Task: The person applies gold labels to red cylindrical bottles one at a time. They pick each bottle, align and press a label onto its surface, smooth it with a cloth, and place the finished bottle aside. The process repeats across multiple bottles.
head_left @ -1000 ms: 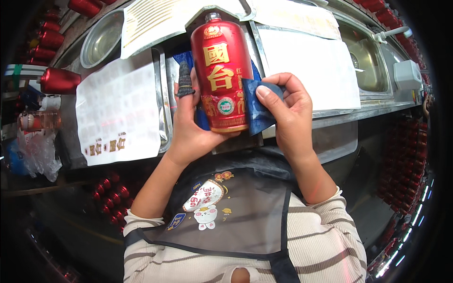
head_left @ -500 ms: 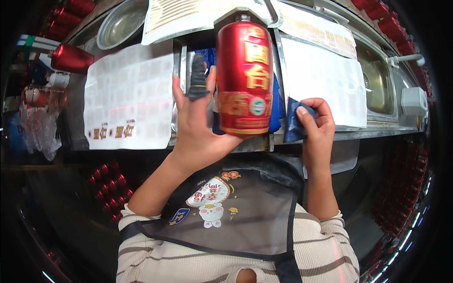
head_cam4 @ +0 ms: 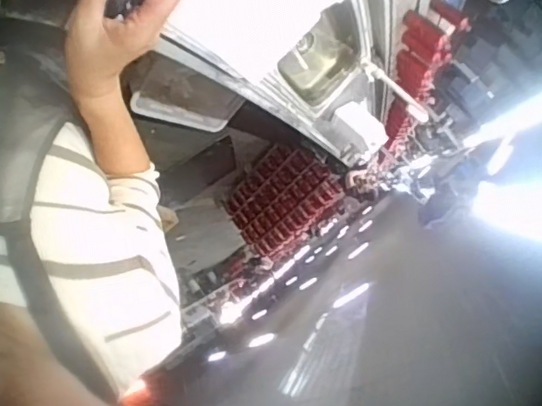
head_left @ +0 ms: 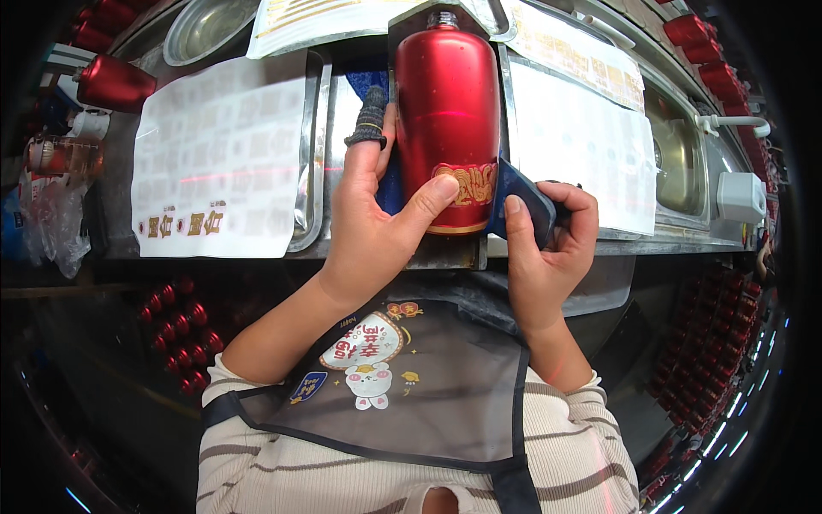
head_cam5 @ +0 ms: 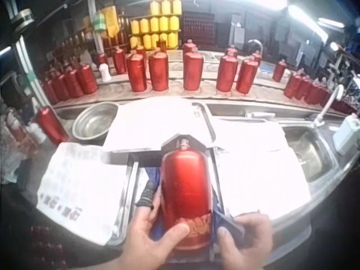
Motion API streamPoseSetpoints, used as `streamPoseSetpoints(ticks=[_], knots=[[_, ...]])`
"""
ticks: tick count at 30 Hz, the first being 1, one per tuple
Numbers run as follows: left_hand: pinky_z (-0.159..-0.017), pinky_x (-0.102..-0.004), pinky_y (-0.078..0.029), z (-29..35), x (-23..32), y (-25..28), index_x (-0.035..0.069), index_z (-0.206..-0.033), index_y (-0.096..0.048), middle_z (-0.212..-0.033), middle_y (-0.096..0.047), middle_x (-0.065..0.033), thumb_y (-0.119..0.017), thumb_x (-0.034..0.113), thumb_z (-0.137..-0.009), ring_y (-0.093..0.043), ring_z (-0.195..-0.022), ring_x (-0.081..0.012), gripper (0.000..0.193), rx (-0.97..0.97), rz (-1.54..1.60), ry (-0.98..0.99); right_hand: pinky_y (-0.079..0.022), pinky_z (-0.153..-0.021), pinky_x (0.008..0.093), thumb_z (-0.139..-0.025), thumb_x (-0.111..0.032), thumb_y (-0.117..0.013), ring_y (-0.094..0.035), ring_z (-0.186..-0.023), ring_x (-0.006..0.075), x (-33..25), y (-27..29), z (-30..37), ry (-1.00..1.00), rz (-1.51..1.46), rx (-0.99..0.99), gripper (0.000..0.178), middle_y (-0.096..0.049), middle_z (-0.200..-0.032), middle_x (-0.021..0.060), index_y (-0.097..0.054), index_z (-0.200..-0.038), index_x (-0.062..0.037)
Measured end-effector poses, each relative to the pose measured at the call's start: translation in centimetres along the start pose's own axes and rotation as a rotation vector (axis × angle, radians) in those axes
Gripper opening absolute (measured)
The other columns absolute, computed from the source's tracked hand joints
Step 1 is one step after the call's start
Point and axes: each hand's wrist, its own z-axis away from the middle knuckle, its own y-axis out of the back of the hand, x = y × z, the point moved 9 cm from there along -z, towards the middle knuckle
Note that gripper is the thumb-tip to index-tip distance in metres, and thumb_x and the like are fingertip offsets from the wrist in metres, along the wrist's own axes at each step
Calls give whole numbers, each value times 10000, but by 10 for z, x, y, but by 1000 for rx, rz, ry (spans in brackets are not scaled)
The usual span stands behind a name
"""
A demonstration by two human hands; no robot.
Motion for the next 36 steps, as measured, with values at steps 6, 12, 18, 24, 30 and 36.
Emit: streamPoseSetpoints(ticks=[6,12,18,24,30,36], knots=[[-1096,-347,-381,-2,1,4,-135,-1386,-371,-1389,-499,-243,-751,180,-902,-505,-1282,-229,691,-7,-74,-26,-470,-754,209,-880,-3,-716,-561,-837,74,4,5,0,-25,-3,84,272,-573,-985,32,-547,-1093,-6],[-1052,-342,-407,-1,-8,10,-79,-1249,-469,-1346,-515,-252,-741,202,-906,-518,-1222,-228,520,8,-210,-23,-470,-740,215,-850,22,-739,-566,-834,85,-15,-7,9,170,113,23,269,-589,-975,41,-589,-1072,-3],[-1054,-324,-378,-1,-13,10,-72,-1401,-446,-1327,-543,-202,-727,186,-910,-521,-1226,-228,621,9,-126,-16,-503,-718,274,-762,84,-786,-613,-787,167,-66,-39,14,547,390,-96,291,-637,-901,72,-682,-1015,-14],[-1059,-286,-370,5,-23,33,-55,-1500,-306,-1564,-354,-204,-529,56,-974,-435,-1363,-190,582,48,150,179,-505,-683,359,-591,91,-771,-603,-721,261,-82,-46,7,682,336,-228,463,-644,-865,85,-733,-1034,-39],[-992,-251,-420,7,-7,50,-29,-1494,-339,-1542,-419,-144,-464,38,-964,-535,-1131,-79,549,157,122,134,-448,-669,323,-661,-65,-738,-579,-799,231,-85,-96,40,922,340,-594,272,-558,-795,24,-727,-933,-75],[-943,-223,-422,9,6,43,-34,-1511,-306,-1567,-378,-147,-492,75,-1004,-530,-1000,-31,551,92,1,64,-492,-651,338,-567,-32,-769,-591,-772,246,-79,-55,24,926,369,-436,394,-601,-820,27,-761,-958,-79]])
